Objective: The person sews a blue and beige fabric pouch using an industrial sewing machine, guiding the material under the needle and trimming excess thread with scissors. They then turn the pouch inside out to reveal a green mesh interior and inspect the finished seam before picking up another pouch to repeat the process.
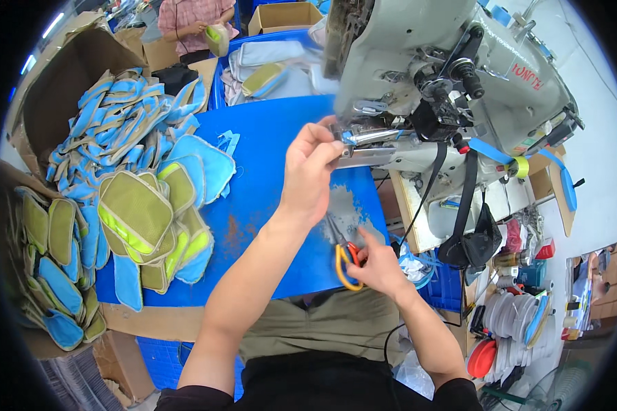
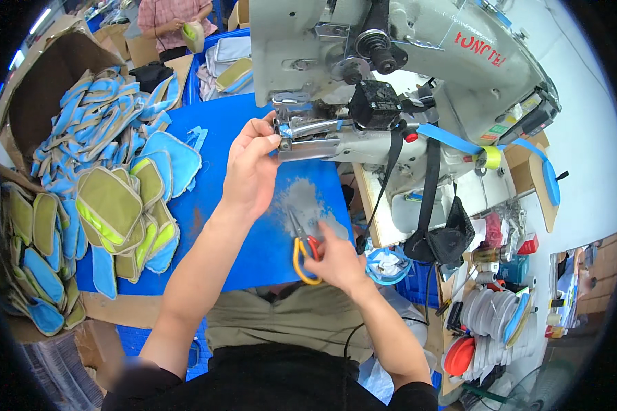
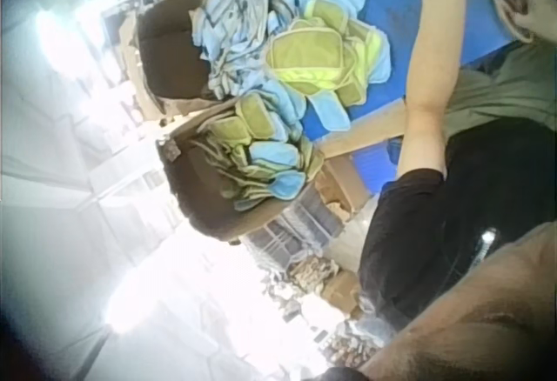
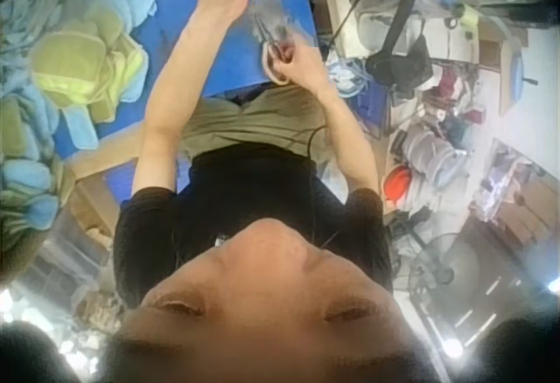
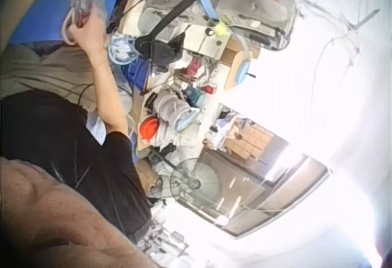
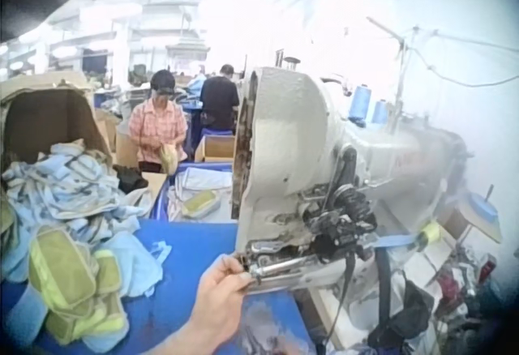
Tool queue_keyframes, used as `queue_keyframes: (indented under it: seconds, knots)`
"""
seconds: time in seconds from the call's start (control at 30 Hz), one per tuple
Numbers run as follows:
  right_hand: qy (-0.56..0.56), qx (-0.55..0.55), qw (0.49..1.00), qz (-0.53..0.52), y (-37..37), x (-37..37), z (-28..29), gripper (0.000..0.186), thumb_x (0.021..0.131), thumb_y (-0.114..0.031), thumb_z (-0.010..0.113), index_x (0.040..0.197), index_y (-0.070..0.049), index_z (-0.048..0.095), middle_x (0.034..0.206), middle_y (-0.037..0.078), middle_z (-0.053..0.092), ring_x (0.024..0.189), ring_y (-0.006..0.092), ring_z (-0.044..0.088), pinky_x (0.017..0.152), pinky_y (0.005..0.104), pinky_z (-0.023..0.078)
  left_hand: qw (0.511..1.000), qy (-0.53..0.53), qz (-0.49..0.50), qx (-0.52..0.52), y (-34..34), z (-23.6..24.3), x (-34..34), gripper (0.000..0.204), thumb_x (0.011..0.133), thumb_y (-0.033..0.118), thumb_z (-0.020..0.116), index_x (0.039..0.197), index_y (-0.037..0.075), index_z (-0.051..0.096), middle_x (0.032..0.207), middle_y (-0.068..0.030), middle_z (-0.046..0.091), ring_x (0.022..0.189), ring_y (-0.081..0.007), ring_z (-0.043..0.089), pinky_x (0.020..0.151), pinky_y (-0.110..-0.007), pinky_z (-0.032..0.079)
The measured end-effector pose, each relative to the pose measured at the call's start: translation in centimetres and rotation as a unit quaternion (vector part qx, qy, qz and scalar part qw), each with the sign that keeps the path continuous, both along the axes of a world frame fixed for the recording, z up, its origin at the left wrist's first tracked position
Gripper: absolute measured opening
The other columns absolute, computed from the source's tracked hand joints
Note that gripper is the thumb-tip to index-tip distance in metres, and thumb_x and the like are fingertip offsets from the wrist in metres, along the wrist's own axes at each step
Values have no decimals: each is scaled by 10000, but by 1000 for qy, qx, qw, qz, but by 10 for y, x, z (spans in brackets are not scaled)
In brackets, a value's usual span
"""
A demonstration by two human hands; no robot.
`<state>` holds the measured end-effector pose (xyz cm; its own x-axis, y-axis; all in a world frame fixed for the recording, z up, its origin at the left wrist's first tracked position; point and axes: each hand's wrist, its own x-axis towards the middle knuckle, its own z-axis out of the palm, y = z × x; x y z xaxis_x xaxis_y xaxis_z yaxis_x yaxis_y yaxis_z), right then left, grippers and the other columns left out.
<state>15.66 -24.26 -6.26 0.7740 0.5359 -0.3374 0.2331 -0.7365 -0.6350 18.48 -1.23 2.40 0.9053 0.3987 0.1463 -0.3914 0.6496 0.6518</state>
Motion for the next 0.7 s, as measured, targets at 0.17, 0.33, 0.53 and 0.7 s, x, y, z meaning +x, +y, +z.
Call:
queue_keyframes:
  seconds: [0.17,0.33,0.53,0.7]
  knots:
    - [276,261,919,-105,-12,-6,-3,800,941,-21,660,1652,-61,294,806,-3,637,667,60,572,592,225,451,999,-18,-1,34,2,-8,1,227,898,-5,648,1096,61,561,1388,-111,556,1150,-154,553,974,-313,456]
    - [115,384,914,-65,8,-51,71,815,910,15,745,1628,-79,369,735,-53,543,630,11,474,596,200,359,997,-15,23,69,2,-12,-1,359,935,14,674,1250,35,503,1434,-150,534,1304,-202,519,1097,-358,438]
    - [65,388,918,-43,25,-33,114,786,919,20,730,1618,-68,383,675,-67,516,588,4,444,585,202,335,997,-24,24,73,1,-14,1,379,946,15,681,1266,31,478,1453,-176,524,1307,-213,518,1094,-355,453]
    - [170,466,864,-82,38,-29,127,764,973,7,666,1646,-75,312,699,-37,539,572,20,474,526,217,340,996,-28,34,77,-1,-12,1,357,947,9,678,1238,36,473,1452,-176,521,1280,-207,525,1079,-354,467]
